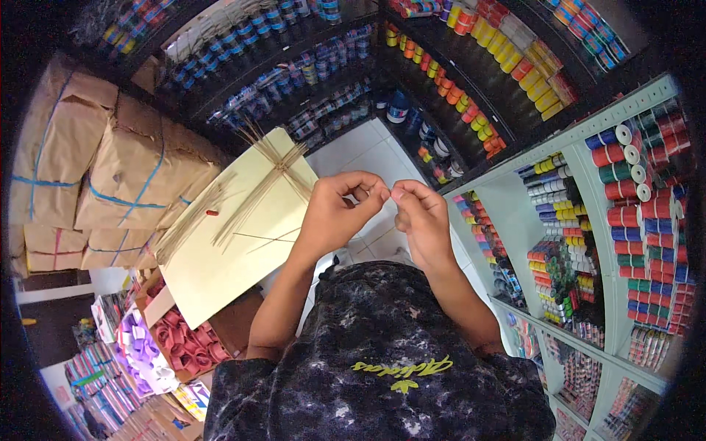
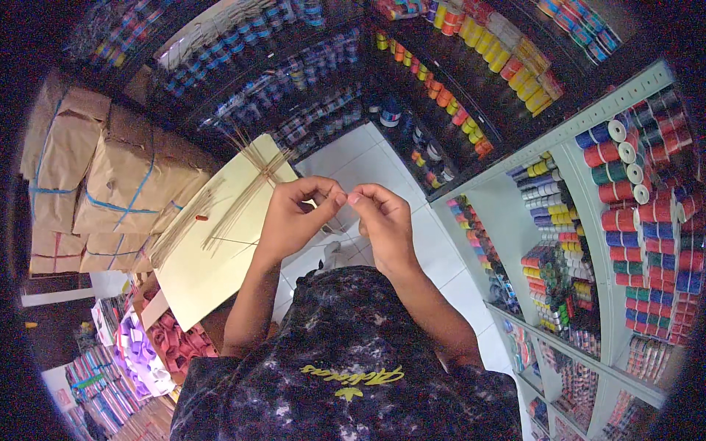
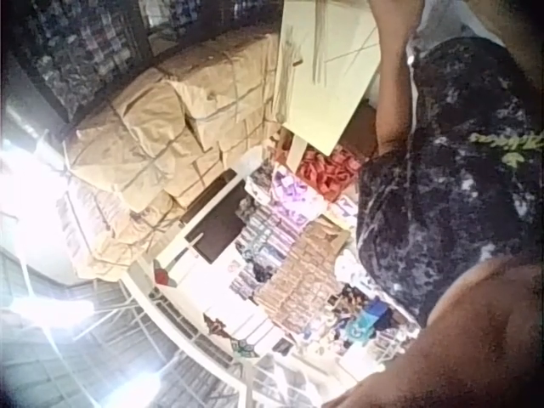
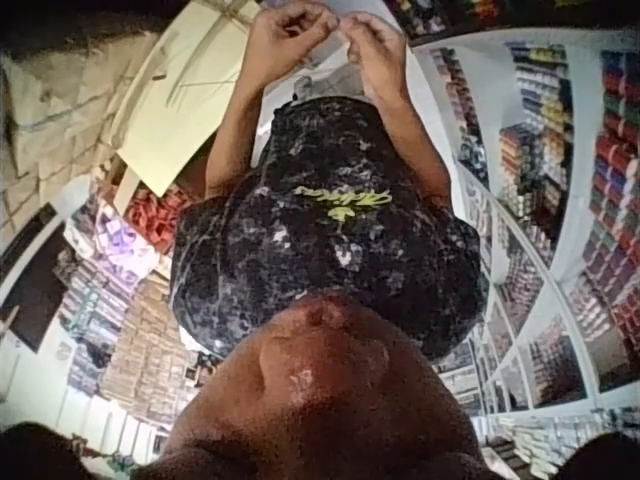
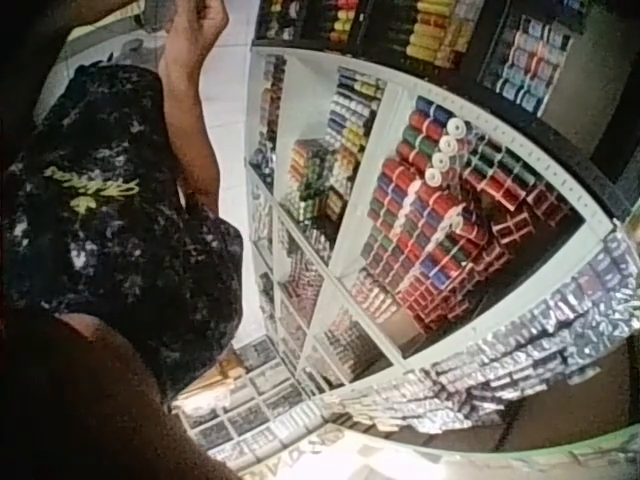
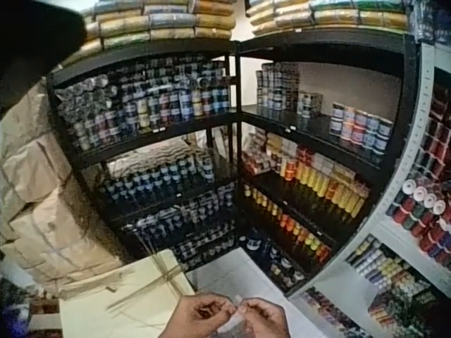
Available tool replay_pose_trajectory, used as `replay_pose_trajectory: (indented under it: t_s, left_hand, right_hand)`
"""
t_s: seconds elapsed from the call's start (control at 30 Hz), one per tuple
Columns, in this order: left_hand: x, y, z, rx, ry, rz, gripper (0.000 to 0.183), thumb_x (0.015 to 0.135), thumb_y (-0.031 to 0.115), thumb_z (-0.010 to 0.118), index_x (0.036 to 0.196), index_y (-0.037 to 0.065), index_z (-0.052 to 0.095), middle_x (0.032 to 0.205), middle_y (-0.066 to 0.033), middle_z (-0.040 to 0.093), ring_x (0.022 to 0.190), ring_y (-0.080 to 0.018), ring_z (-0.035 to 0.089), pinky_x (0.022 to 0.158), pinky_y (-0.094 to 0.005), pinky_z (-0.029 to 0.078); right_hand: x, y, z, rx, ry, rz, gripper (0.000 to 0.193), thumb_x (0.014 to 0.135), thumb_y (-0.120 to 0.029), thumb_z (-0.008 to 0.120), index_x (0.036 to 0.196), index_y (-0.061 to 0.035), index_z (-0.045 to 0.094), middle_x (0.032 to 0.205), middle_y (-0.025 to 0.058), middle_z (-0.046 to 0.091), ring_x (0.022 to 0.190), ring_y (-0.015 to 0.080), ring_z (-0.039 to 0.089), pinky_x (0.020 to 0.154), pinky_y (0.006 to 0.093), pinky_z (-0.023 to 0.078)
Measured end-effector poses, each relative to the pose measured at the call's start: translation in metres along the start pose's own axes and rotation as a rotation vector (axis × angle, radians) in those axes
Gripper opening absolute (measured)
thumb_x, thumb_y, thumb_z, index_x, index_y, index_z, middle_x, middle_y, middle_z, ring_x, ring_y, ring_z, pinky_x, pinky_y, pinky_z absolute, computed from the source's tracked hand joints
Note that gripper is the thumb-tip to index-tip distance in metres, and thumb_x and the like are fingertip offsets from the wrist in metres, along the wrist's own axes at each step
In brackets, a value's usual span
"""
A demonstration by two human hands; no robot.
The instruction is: Assembling the wooden frame of a kite by tying bamboo sticks together with thread.
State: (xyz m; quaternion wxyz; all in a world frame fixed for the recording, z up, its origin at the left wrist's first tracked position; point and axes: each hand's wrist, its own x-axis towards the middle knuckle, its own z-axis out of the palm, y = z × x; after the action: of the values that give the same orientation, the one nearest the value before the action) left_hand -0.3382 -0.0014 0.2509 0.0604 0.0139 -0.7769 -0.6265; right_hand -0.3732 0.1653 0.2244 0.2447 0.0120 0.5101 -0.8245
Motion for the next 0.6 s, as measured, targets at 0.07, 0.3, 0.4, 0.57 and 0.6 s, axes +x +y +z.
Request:
replay_pose_trajectory:
  t_s: [0.07, 0.3, 0.4, 0.57, 0.6]
  left_hand:
    - [-0.001, 0.0, 0.0, 0.001, 0.003, 0.023, 0.011, 0.09, 0.008, 0.071, 0.097, -0.001, 0.072, 0.085, 0.0002, 0.071, 0.075, -0.0037, 0.061, 0.063, -0.0208, 0.046]
    - [-0.001, 0.005, -0.004, -0.095, -0.078, -0.093, 0.011, 0.089, 0.003, 0.071, 0.1, -0.001, 0.073, 0.089, -0.0027, 0.072, 0.077, -0.005, 0.061, 0.068, -0.0205, 0.049]
    - [-0.002, 0.0, -0.005, -0.125, -0.087, -0.065, 0.014, 0.088, 0.001, 0.071, 0.102, -0.001, 0.073, 0.091, -0.0038, 0.072, 0.078, -0.005, 0.061, 0.069, -0.0202, 0.048]
    - [-0.001, 0.01, -0.004, -0.259, -0.07, -0.03, 0.02, 0.087, 0.0, 0.073, 0.107, 0.0, 0.073, 0.095, -0.0049, 0.072, 0.076, -0.0046, 0.059, 0.066, -0.02, 0.047]
    - [-0.002, 0.01, -0.005, -0.237, -0.078, -0.046, 0.02, 0.087, 0.0, 0.073, 0.107, 0.0, 0.074, 0.095, -0.0047, 0.073, 0.075, -0.0045, 0.058, 0.065, -0.02, 0.046]
  right_hand:
    - [0.0, 0.002, -0.002, 0.017, -0.018, 0.004, 0.01, 0.095, -0.013, 0.066, 0.097, -0.0038, 0.067, 0.067, -0.0108, 0.047, 0.053, -0.0015, 0.034, 0.047, 0.0203, 0.024]
    - [0.0, 0.002, -0.007, 0.184, -0.147, 0.052, 0.009, 0.096, -0.012, 0.062, 0.098, -0.0039, 0.065, 0.066, -0.011, 0.044, 0.053, -0.0007, 0.03, 0.049, 0.0207, 0.024]
    - [-0.001, 0.001, -0.007, 0.201, -0.164, 0.075, 0.008, 0.096, -0.012, 0.062, 0.099, -0.0041, 0.064, 0.067, -0.0106, 0.044, 0.053, -0.0005, 0.031, 0.049, 0.0208, 0.024]
    - [-0.002, -0.003, -0.005, 0.2, -0.161, 0.105, 0.007, 0.096, -0.011, 0.062, 0.098, -0.0046, 0.064, 0.069, -0.01, 0.046, 0.053, -0.0003, 0.031, 0.049, 0.0207, 0.025]
    - [-0.002, -0.003, -0.005, 0.203, -0.171, 0.108, 0.007, 0.096, -0.011, 0.062, 0.097, -0.0048, 0.064, 0.069, -0.01, 0.046, 0.053, -0.0003, 0.031, 0.049, 0.0206, 0.025]
